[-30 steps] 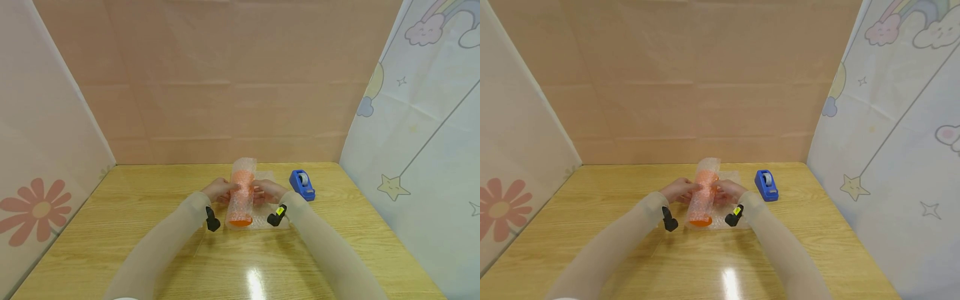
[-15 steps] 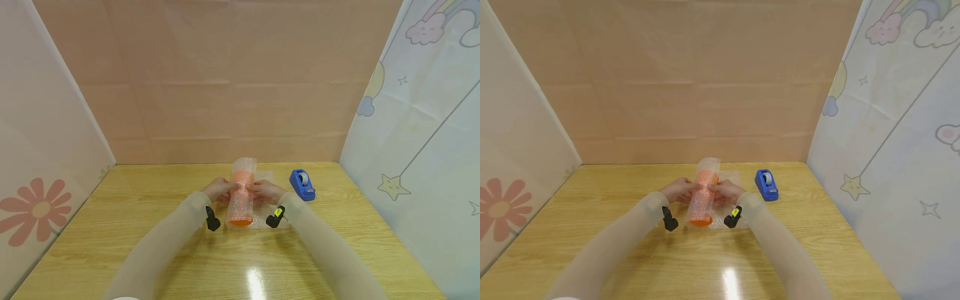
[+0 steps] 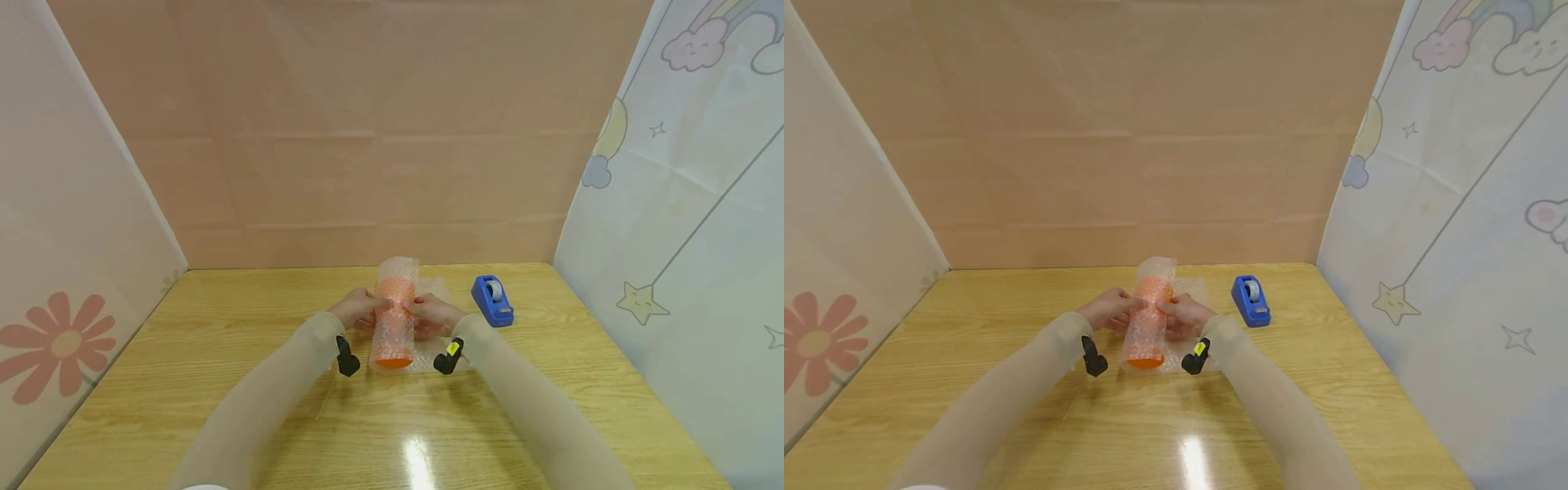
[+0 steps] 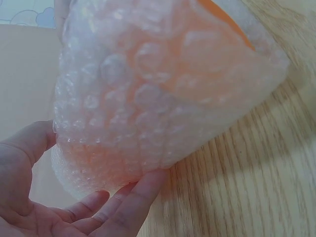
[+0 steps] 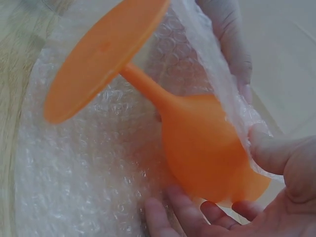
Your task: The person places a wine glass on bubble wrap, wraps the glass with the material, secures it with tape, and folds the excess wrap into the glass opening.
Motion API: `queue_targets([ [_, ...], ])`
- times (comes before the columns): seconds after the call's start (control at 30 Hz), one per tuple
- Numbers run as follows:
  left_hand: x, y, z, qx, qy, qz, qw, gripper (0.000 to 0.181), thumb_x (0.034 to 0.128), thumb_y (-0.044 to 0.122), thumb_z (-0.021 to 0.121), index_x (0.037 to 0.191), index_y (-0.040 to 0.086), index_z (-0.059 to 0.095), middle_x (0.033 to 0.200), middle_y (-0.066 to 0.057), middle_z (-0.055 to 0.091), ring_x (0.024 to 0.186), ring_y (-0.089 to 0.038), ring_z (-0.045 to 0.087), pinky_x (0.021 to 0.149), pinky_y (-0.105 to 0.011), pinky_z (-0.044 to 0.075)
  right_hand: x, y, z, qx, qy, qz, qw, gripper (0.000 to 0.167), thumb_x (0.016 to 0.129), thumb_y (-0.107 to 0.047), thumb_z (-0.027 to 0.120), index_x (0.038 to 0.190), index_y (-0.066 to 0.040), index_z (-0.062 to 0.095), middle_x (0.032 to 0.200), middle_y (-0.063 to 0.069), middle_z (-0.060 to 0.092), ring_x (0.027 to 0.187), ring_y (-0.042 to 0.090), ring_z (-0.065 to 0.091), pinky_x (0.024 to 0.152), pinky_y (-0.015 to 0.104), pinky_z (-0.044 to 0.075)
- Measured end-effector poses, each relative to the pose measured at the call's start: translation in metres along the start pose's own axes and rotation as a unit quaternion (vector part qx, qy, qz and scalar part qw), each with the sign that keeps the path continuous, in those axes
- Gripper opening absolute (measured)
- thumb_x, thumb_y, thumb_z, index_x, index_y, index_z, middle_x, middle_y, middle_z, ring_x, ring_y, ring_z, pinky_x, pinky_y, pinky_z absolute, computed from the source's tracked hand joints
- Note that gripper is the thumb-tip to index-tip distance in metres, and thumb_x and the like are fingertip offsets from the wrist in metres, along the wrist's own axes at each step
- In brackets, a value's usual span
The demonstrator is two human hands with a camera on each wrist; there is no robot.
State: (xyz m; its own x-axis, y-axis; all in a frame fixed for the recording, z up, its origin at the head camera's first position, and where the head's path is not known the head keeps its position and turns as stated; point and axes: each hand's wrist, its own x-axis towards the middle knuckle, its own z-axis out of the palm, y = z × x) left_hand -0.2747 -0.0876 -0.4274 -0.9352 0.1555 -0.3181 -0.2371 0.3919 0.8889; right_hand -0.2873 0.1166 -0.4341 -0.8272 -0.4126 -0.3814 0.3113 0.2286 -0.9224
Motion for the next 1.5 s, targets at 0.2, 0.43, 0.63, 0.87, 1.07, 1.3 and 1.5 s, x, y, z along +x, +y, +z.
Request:
queue_targets([
  [0.2,-0.003,0.004,0.0,0.0,0.0,-0.001,1.0,0.045,0.0885,0.039,0.068,0.111,0.003,0.051,0.109,-0.013,0.058,0.089,-0.026,0.063,0.074,-0.037,0.058,-0.001,0.001,0.0,0.008,0.022,0.02,0.9995,0.05,0.101,-0.027,0.05,0.134,-0.008,0.018,0.114,0.014,0.046,0.087,0.021,0.057,0.072,0.033,0.053],
  [0.43,-0.004,0.006,0.001,-0.006,0.0,-0.003,1.0,0.045,0.0876,0.037,0.069,0.111,0.003,0.051,0.109,-0.013,0.058,0.088,-0.026,0.063,0.073,-0.036,0.058,-0.002,0.001,0.0,0.005,0.029,0.027,0.9992,0.054,0.102,-0.029,0.049,0.14,-0.008,0.018,0.126,0.018,0.043,0.095,0.026,0.057,0.077,0.036,0.053],
  [0.63,-0.003,0.007,0.002,-0.01,-0.001,0.002,1.0,0.044,0.0874,0.035,0.07,0.109,0.002,0.051,0.106,-0.013,0.058,0.087,-0.026,0.063,0.071,-0.036,0.058,-0.003,0.002,0.002,0.011,0.021,0.021,0.9995,0.057,0.102,-0.028,0.047,0.145,-0.005,0.016,0.133,0.022,0.041,0.103,0.029,0.057,0.089,0.044,0.052],
  [0.87,-0.003,0.008,0.0,-0.011,0.0,0.003,0.9999,0.044,0.0874,0.035,0.07,0.109,0.003,0.05,0.107,-0.013,0.056,0.088,-0.026,0.063,0.07,-0.036,0.058,-0.003,0.001,0.004,0.023,0.01,0.017,0.9995,0.048,0.103,-0.026,0.046,0.14,-0.003,0.024,0.124,0.018,0.047,0.101,0.027,0.057,0.085,0.042,0.052],
  [1.07,-0.009,0.011,-0.001,-0.005,0.0,0.007,1.0,0.043,0.0879,0.034,0.07,0.108,0.003,0.049,0.106,-0.012,0.055,0.089,-0.026,0.061,0.074,-0.037,0.057,-0.003,0.002,0.006,0.033,-0.004,0.012,0.9994,0.041,0.104,-0.026,0.044,0.135,-0.001,0.033,0.115,0.014,0.052,0.099,0.026,0.057,0.084,0.041,0.052],
  [1.3,-0.012,0.013,-0.002,0.0,0.002,0.008,1.0,0.041,0.0883,0.034,0.069,0.107,0.003,0.049,0.106,-0.012,0.055,0.09,-0.026,0.061,0.077,-0.038,0.056,-0.002,0.003,0.007,0.049,-0.023,0.008,0.9985,0.041,0.105,-0.026,0.041,0.136,0.001,0.038,0.111,0.012,0.056,0.099,0.025,0.057,0.088,0.044,0.05],
  [1.5,-0.014,0.014,0.0,0.003,0.002,0.009,0.9999,0.04,0.0894,0.033,0.068,0.106,0.003,0.048,0.105,-0.011,0.053,0.09,-0.025,0.059,0.08,-0.041,0.056,-0.003,0.004,0.006,0.046,-0.024,0.012,0.9986,0.042,0.105,-0.025,0.038,0.138,0.001,0.037,0.113,0.012,0.055,0.1,0.025,0.057,0.094,0.048,0.048],
])
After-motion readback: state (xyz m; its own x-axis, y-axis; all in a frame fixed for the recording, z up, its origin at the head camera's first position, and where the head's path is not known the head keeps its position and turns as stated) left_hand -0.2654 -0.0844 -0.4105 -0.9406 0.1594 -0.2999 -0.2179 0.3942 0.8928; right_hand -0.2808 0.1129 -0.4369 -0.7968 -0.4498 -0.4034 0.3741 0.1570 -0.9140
